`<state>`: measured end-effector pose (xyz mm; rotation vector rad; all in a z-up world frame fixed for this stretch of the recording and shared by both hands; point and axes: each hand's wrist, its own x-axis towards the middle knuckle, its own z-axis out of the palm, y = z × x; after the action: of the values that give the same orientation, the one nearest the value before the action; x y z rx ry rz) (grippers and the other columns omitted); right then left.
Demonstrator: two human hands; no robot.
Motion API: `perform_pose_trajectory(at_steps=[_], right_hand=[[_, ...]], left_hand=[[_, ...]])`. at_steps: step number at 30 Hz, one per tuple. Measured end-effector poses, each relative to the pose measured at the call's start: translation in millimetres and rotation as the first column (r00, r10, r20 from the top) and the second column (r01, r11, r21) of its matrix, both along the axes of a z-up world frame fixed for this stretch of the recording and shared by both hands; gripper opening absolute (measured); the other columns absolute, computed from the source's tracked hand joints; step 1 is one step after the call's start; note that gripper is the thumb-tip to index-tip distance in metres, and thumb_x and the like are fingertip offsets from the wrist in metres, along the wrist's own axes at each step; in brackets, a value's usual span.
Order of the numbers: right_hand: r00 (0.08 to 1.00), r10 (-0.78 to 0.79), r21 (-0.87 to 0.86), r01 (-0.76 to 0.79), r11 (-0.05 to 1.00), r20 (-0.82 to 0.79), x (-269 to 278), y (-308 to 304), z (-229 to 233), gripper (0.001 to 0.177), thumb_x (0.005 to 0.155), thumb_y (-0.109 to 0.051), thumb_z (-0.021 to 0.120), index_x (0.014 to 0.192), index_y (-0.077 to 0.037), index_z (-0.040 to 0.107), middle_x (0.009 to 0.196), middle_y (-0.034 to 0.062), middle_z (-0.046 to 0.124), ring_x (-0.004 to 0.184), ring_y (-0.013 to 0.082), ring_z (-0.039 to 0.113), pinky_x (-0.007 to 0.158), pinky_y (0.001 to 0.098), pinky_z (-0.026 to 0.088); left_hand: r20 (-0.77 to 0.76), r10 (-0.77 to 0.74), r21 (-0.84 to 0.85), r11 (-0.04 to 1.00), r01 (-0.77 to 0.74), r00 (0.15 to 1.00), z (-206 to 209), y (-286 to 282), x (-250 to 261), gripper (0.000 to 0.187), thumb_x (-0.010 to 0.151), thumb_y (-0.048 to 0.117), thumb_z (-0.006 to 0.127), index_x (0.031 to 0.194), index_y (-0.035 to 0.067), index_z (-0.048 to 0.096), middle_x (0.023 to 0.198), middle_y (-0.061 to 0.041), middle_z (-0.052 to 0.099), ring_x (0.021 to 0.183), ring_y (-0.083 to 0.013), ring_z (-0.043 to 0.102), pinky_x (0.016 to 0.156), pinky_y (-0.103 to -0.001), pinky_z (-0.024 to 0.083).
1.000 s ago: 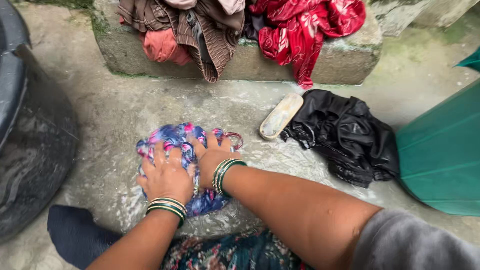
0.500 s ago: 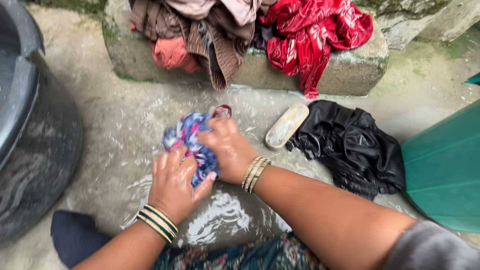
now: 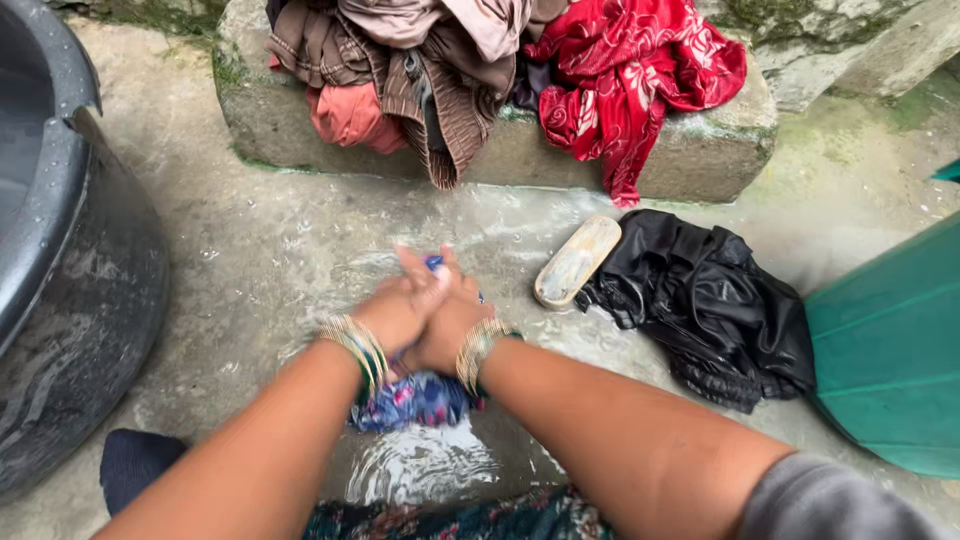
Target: The person scrubs a floral garment and black clothing against a concrete surface using a brush and soap, then pours water from a red mug to rinse them.
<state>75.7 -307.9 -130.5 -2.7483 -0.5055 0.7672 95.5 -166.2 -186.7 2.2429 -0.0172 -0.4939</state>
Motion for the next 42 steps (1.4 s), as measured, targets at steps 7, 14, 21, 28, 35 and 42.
perform_pose_trajectory(at_steps=[7, 14, 21, 28, 35, 42], right_hand=[[0.774, 0.244, 0.13, -0.386, 0.913, 0.584, -46.9, 4.0, -32.6, 0.094, 0.072, -0.052, 0.079, 0.151, -0.015, 0.042, 0.153, 0.0289, 0.033, 0.138, 0.0522, 0.036, 0.106, 0.0676, 0.031], [0.849, 0.181, 0.283, -0.355, 0.891, 0.496, 4.8, 13.0, -28.7, 0.071, 0.065, -0.055, 0.076, 0.116, -0.007, 0.063, 0.119, 0.0178, 0.067, 0.113, 0.0362, 0.063, 0.099, 0.0478, 0.05], [0.924, 0.28, 0.033, -0.298, 0.954, 0.259, 33.4, 34.9, -17.3, 0.062, 0.078, -0.062, 0.067, 0.116, -0.013, 0.066, 0.116, 0.0168, 0.071, 0.107, 0.0371, 0.068, 0.091, 0.0483, 0.055], [0.989, -0.134, -0.136, 0.141, 0.981, 0.059, -6.0, 48.9, 34.6, 0.107, 0.068, -0.065, 0.075, 0.158, -0.034, 0.026, 0.162, 0.0074, 0.016, 0.15, 0.041, 0.014, 0.107, 0.0801, 0.029], [0.977, 0.011, -0.319, -0.081, 0.944, -0.215, -38.2, 38.2, 25.2, 0.127, 0.058, -0.072, 0.081, 0.162, -0.04, 0.015, 0.174, -0.0057, -0.016, 0.157, 0.0501, -0.01, 0.11, 0.0834, 0.022], [0.976, -0.18, 0.035, 0.177, 0.984, 0.122, -73.5, 44.9, -12.0, 0.081, 0.085, -0.055, 0.065, 0.156, -0.033, 0.033, 0.165, 0.0165, 0.014, 0.149, 0.0561, 0.013, 0.108, 0.0753, 0.027]], left_hand=[[0.737, -0.068, 0.333, 0.903, -0.273, 0.673, 12.0, 8.1, -113.7, 0.08, 0.087, 0.06, 0.062, 0.128, -0.009, 0.058, 0.132, -0.029, 0.053, 0.129, -0.0415, 0.043, 0.104, -0.056, 0.037], [0.362, 0.105, 0.322, 0.919, -0.23, 0.926, 23.8, 21.5, -45.9, 0.055, 0.1, 0.052, 0.043, 0.102, 0.006, 0.073, 0.112, -0.019, 0.069, 0.11, -0.0407, 0.062, 0.098, -0.053, 0.046], [0.067, 0.169, 0.355, 0.917, -0.182, 0.983, 39.0, 28.0, -17.2, 0.062, 0.103, 0.054, 0.03, 0.108, 0.012, 0.075, 0.115, -0.022, 0.07, 0.109, -0.0449, 0.063, 0.098, -0.055, 0.047], [0.076, 0.345, 0.47, 0.815, -0.338, 0.936, 80.7, 18.8, -46.6, 0.074, 0.091, 0.072, 0.049, 0.152, 0.031, 0.039, 0.166, -0.011, 0.017, 0.152, -0.0399, 0.019, 0.113, -0.075, 0.022], [-0.203, 0.4, 0.444, 0.851, -0.281, 0.894, 54.5, 3.6, -75.5, 0.082, 0.092, 0.074, 0.052, 0.159, 0.034, 0.029, 0.168, -0.01, 0.018, 0.157, -0.0417, -0.003, 0.116, -0.081, -0.001], [0.248, 0.58, 0.032, 0.796, -0.605, 0.776, 23.3, -6.5, -116.4, 0.039, 0.089, 0.048, 0.057, 0.105, 0.015, 0.073, 0.147, -0.005, 0.052, 0.133, -0.0414, 0.044, 0.104, -0.06, 0.035]])
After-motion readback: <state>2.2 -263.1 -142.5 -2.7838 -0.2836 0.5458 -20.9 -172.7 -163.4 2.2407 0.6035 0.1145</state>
